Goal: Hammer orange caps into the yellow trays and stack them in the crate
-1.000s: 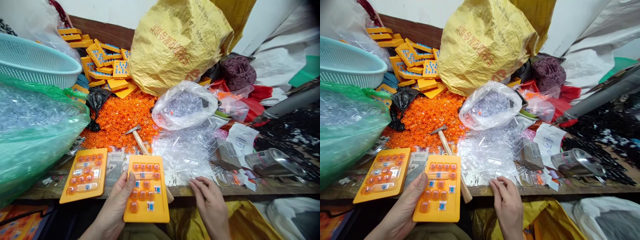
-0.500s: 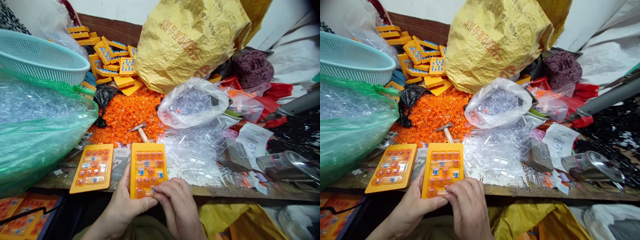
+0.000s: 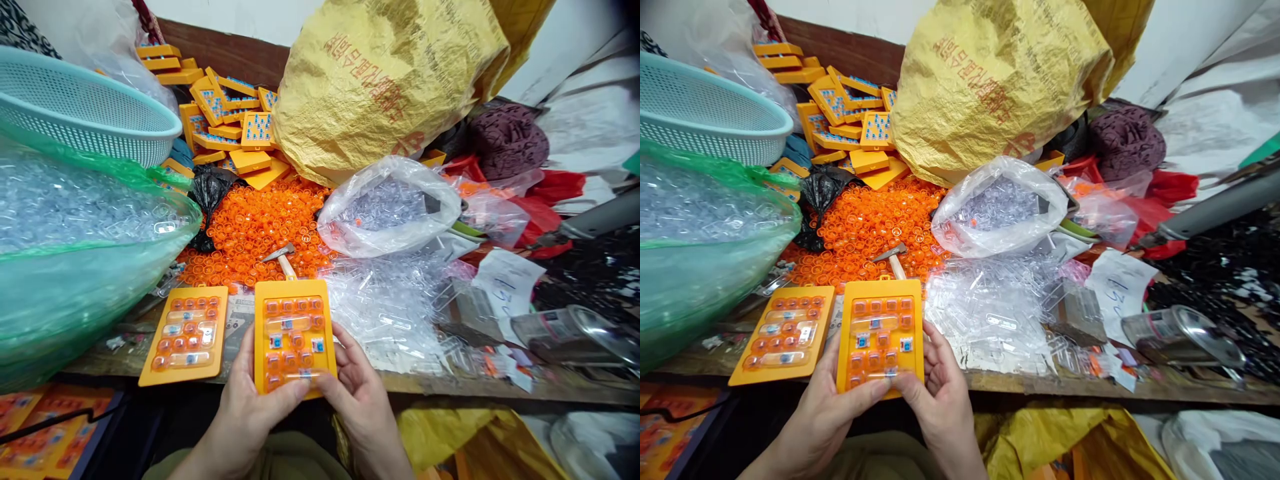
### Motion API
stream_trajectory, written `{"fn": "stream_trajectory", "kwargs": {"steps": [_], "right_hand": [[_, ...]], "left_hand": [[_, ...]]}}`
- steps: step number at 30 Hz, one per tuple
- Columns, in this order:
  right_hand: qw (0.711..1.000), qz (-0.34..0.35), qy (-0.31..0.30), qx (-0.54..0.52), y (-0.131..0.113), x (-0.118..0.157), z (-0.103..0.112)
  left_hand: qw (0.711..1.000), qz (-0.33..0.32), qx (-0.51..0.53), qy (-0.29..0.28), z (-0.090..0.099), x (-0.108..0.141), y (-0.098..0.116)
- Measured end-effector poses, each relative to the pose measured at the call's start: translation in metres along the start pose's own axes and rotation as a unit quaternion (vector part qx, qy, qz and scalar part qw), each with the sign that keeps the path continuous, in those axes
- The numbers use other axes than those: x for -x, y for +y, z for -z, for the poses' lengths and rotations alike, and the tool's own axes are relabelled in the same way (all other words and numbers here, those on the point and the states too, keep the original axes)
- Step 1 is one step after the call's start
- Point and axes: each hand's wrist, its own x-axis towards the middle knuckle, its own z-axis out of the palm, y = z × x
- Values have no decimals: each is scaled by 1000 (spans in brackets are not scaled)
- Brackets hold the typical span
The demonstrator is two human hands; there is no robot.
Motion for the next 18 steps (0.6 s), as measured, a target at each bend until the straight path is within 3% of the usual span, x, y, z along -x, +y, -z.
{"fn": "stream_trajectory", "kwargs": {"steps": [4,6,7,8,10,12,15,18], "right_hand": [[998,4,19,63,0,-2,-5],[976,61,-4,210,-9,-12,0],[947,99,-6,305,-18,-23,6],[897,145,6,418,-30,-37,13],[846,178,48,501,-61,-77,30],[794,204,131,558,-94,-127,48],[715,194,158,653,-127,-195,70],[658,164,134,723,-131,-238,81]], "left_hand": [[1000,-17,-8,19,-1,-2,-4],[999,-11,6,29,-1,-4,-3],[999,-4,15,35,-1,-5,-2],[999,5,24,40,-1,-6,0],[998,20,39,44,-2,-7,3],[997,33,49,40,-2,-8,5],[997,49,62,26,-4,-9,8],[996,55,66,24,-5,-10,10]]}}
